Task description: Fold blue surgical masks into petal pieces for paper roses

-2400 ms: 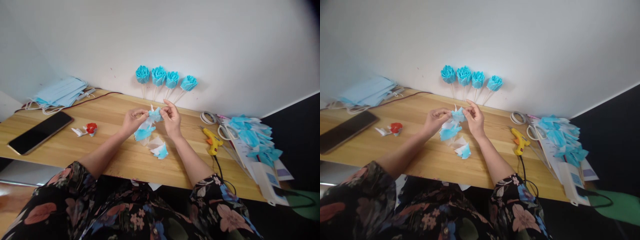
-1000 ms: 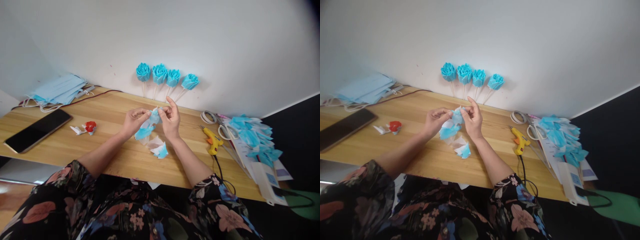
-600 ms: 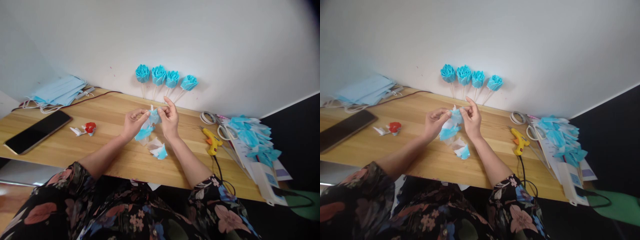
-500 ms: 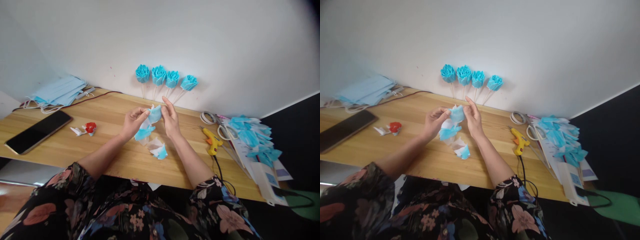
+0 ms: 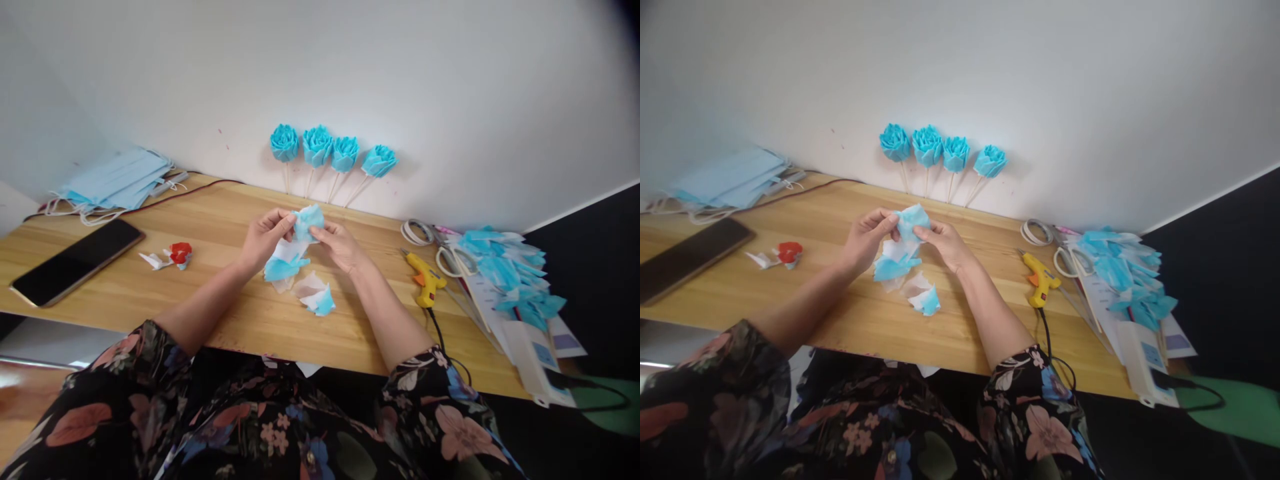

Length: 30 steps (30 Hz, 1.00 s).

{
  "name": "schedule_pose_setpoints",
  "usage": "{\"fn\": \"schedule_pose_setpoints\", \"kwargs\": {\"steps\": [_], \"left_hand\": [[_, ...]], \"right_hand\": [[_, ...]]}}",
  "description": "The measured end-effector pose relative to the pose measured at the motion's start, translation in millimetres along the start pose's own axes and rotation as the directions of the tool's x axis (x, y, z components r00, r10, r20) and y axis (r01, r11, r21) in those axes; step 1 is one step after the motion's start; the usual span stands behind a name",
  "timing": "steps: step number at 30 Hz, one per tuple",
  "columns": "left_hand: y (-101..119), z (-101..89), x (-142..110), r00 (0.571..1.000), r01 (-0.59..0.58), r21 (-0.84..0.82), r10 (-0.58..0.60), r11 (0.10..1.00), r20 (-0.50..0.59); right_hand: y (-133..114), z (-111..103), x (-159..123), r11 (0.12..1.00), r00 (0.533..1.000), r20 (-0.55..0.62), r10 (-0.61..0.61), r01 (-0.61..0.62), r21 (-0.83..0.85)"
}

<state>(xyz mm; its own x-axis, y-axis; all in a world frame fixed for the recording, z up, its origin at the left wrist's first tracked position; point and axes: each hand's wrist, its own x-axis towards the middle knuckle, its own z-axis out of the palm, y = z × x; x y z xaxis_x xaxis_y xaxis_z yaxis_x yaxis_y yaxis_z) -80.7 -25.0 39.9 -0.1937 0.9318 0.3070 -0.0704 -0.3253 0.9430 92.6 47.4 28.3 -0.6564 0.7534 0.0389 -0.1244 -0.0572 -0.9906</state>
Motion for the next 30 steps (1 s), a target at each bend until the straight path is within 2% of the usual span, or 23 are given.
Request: {"fn": "schedule_pose_setpoints", "kwargs": {"steps": [4,6,8,10,13,15,17,21,25,30], "left_hand": [[-3,-3.2,4,0.999,0.02,-0.014,-0.02,1.0,-0.03],[-4,-4.0,5,0.996,0.016,-0.029,-0.019,0.999,-0.083],[-3,-3.4,4,0.987,-0.026,0.011,0.027,1.0,-0.161],[-2,-1.6,2,0.973,-0.099,0.136,0.124,0.986,-0.193],[-5,1.2,-2,0.961,-0.236,0.361,0.272,0.902,-0.051],[-10,1.8,-4,0.953,-0.289,0.467,0.297,0.836,0.058],[-16,1.4,-4,0.958,-0.277,0.529,0.272,0.802,0.089],[-23,0.0,-4,0.982,-0.173,0.53,0.188,0.83,0.026],[-19,0.2,-3,0.993,-0.094,0.496,0.114,0.863,-0.011],[-15,0.9,-3,0.995,-0.065,0.505,0.097,0.861,-0.038]], "right_hand": [[-4,3,1,0.999,0.996,-0.088,-0.018,0.015,-0.041],[-5,4,2,0.997,0.987,-0.149,-0.052,0.042,-0.07],[-4,5,3,0.99,0.97,-0.218,-0.106,0.081,-0.119],[-3,6,4,0.975,0.95,-0.263,-0.166,0.119,-0.186],[0,6,4,0.943,0.933,-0.273,-0.236,0.152,-0.295],[3,7,3,0.923,0.928,-0.259,-0.268,0.17,-0.346],[5,7,3,0.915,0.93,-0.244,-0.276,0.176,-0.364],[9,8,2,0.911,0.938,-0.232,-0.26,0.158,-0.381],[6,10,1,0.884,0.932,-0.21,-0.295,0.182,-0.431],[1,12,-2,0.851,0.928,-0.191,-0.321,0.195,-0.487]]}}
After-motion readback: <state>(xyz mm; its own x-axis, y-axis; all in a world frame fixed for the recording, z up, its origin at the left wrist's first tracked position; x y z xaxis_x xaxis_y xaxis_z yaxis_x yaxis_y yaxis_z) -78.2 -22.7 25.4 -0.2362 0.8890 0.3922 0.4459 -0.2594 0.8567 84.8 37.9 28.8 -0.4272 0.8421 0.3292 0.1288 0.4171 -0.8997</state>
